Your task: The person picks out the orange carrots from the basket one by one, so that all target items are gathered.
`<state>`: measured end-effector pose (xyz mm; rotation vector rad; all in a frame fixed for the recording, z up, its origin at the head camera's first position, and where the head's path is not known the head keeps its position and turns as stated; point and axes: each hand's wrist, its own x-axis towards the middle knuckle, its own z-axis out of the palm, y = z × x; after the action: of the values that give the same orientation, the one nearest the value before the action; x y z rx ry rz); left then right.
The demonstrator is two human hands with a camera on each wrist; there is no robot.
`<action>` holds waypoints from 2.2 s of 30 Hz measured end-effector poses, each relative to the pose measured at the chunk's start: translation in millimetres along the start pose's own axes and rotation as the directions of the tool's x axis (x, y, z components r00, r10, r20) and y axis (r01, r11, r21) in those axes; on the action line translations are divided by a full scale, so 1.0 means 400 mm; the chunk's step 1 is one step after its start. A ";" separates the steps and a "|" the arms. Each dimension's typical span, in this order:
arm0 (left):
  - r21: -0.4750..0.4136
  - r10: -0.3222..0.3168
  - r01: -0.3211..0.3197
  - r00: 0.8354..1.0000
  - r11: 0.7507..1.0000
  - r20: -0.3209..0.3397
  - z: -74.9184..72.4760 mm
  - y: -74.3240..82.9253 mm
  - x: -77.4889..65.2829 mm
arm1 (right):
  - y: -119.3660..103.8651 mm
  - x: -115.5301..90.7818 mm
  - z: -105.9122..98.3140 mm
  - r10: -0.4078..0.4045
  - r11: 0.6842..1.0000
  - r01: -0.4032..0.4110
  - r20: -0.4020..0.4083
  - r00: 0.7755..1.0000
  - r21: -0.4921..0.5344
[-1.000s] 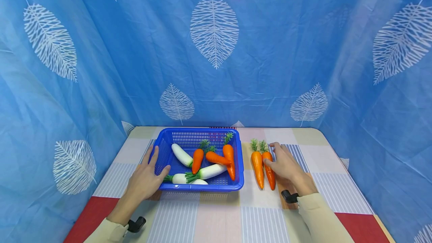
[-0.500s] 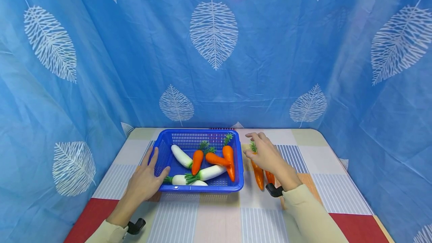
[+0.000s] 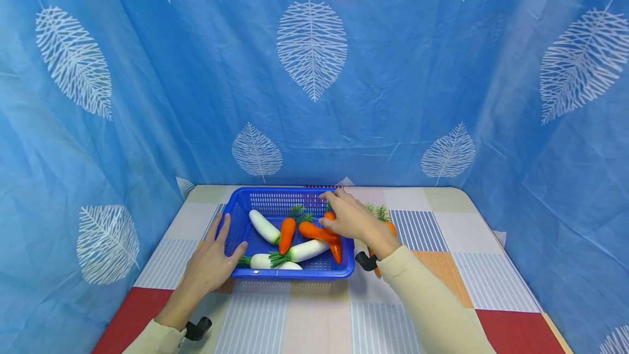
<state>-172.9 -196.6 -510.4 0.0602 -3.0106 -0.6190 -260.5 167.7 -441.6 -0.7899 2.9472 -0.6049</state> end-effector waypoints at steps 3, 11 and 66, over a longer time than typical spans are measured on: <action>0.000 0.006 -0.006 1.000 1.000 -0.002 0.000 0.003 0.004 | -0.013 0.030 0.011 -0.001 1.000 0.001 0.058 0.998 -0.004; -0.008 0.011 -0.011 1.000 1.000 0.000 0.003 0.009 0.006 | -0.036 0.094 0.047 -0.032 0.999 0.027 0.194 0.980 0.028; 0.002 0.006 -0.006 1.000 1.000 0.002 -0.007 0.010 0.003 | -0.045 0.101 0.067 -0.064 0.996 0.052 0.193 0.979 0.070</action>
<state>-173.9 -194.0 -506.2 0.0504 -3.0123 -0.6155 -283.6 124.0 -456.6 -0.8772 2.7221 -0.5866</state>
